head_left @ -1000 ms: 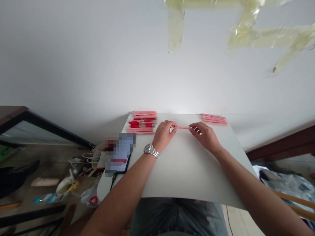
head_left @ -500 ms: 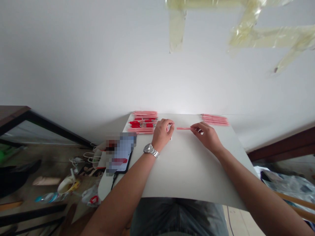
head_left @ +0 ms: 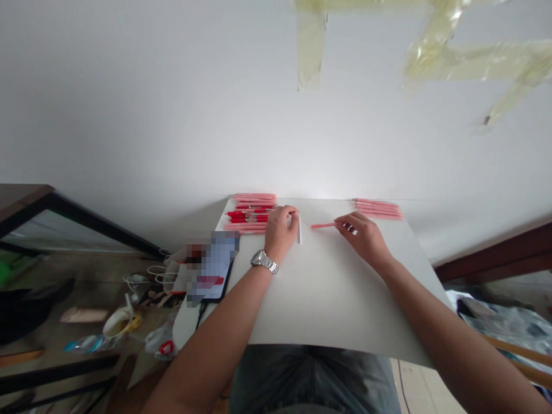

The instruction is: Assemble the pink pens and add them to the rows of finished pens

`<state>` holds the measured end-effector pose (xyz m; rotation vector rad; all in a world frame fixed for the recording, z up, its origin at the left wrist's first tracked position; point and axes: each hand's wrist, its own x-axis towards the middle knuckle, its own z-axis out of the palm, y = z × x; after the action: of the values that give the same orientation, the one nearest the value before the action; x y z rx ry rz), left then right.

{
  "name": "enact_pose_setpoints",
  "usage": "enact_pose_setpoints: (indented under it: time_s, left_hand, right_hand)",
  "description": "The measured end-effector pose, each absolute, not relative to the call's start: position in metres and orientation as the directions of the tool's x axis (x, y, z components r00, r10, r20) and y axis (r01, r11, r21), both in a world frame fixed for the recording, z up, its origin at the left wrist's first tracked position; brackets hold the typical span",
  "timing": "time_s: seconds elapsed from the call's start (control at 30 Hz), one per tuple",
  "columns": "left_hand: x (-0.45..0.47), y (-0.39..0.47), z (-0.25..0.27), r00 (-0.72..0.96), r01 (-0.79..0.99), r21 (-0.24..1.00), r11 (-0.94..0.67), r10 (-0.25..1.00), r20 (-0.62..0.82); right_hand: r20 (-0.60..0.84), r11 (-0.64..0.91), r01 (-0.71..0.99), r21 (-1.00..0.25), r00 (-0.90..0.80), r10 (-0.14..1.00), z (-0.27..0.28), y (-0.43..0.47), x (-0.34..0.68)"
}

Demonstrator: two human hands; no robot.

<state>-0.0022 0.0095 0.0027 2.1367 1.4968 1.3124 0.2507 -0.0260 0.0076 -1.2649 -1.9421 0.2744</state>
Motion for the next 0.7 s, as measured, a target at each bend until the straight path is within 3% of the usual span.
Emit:
enact_pose_setpoints:
  time_s: [0.7]
  left_hand:
    - [-0.0033,0.0083,0.0033,0.123,0.673,0.569,-0.471,0.831,0.542]
  right_hand:
    - [0.505,0.468,0.695,-0.546,-0.172,0.846,0.0062,-0.0250,0.2520]
